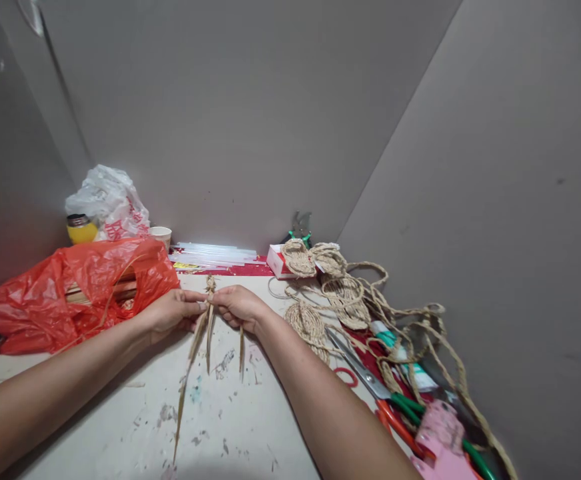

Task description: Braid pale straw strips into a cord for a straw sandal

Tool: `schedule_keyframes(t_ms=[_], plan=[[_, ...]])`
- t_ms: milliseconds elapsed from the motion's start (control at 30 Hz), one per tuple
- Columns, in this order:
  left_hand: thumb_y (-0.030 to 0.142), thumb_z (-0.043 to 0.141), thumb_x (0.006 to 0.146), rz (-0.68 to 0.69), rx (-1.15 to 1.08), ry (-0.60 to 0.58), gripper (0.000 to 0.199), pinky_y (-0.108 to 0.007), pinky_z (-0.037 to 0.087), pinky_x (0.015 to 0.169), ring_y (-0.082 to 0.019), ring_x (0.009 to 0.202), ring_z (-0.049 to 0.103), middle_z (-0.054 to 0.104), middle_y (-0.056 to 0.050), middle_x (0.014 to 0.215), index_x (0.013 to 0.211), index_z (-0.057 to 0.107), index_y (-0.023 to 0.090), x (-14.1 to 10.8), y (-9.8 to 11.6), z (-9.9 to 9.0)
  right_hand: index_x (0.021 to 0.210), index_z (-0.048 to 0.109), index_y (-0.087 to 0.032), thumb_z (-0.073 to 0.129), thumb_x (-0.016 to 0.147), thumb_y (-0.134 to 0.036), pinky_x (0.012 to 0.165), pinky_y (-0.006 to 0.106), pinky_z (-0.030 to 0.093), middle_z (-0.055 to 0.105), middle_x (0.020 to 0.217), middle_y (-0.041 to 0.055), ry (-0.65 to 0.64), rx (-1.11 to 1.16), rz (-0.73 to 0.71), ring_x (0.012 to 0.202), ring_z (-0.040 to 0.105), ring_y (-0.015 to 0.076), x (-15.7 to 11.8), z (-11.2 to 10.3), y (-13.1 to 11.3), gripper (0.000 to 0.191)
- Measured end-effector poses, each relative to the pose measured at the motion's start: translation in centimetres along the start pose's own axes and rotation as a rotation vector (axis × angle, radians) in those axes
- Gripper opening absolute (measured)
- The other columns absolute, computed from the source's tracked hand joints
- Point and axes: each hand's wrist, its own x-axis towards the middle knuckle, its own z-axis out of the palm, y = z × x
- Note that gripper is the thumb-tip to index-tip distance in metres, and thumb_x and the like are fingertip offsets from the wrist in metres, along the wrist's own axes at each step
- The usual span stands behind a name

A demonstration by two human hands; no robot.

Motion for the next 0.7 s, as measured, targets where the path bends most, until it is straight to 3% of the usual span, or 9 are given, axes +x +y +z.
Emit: schedule_keyframes(t_ms=[133,400,567,700], plan=[[0.031,0.075,0.055,0.006,-0.012,0.038,0.03,-0.023,0.043,0.053,-0.008,0.051,0.052,0.062,-0.001,0.061,0.075,0.066,0.01,0.3,-0.5,-0.5,0.063,0.042,-0.019,0.061,0.073,-0.032,0.031,0.016,0.009,0.03,0.04,-0.0126,0.008,-0.013,-0.018,0.03,0.018,0.0017,0.0,0.1,0.0,0.026],[0.025,0.068,0.064,0.153,0.069,0.168,0.016,-0.021,0.038,0.045,-0.007,0.041,0.045,0.057,0.003,0.051,0.073,0.065,0.012,0.7,-1.2,-0.1,0.056,0.041,-0.018,0.057,0.079,-0.033,0.03,0.017,0.011,0.033,0.039,-0.0104,0.054,-0.103,-0.074,0.029,0.02,0.0021,0.2,0.2,0.6,0.031],[0.024,0.067,0.065,0.169,0.163,0.184,0.012,-0.02,0.035,0.044,-0.006,0.04,0.042,0.055,0.003,0.048,0.063,0.063,0.012,0.6,-0.9,-0.5,0.071,0.057,-0.014,0.053,0.081,-0.032,0.032,0.018,0.011,0.034,0.043,-0.0102,-0.028,-0.154,-0.075,0.032,0.02,0.0032,0.0,0.2,0.6,0.021],[0.023,0.066,0.067,0.158,0.187,0.16,0.013,-0.019,0.038,0.046,-0.006,0.042,0.044,0.053,0.003,0.047,0.064,0.059,0.013,0.8,-0.7,-0.9,0.072,0.055,-0.016,0.053,0.081,-0.035,0.033,0.019,0.01,0.033,0.045,-0.0101,-0.024,-0.211,-0.093,0.035,0.018,0.0039,-0.1,0.2,0.8,0.022]])
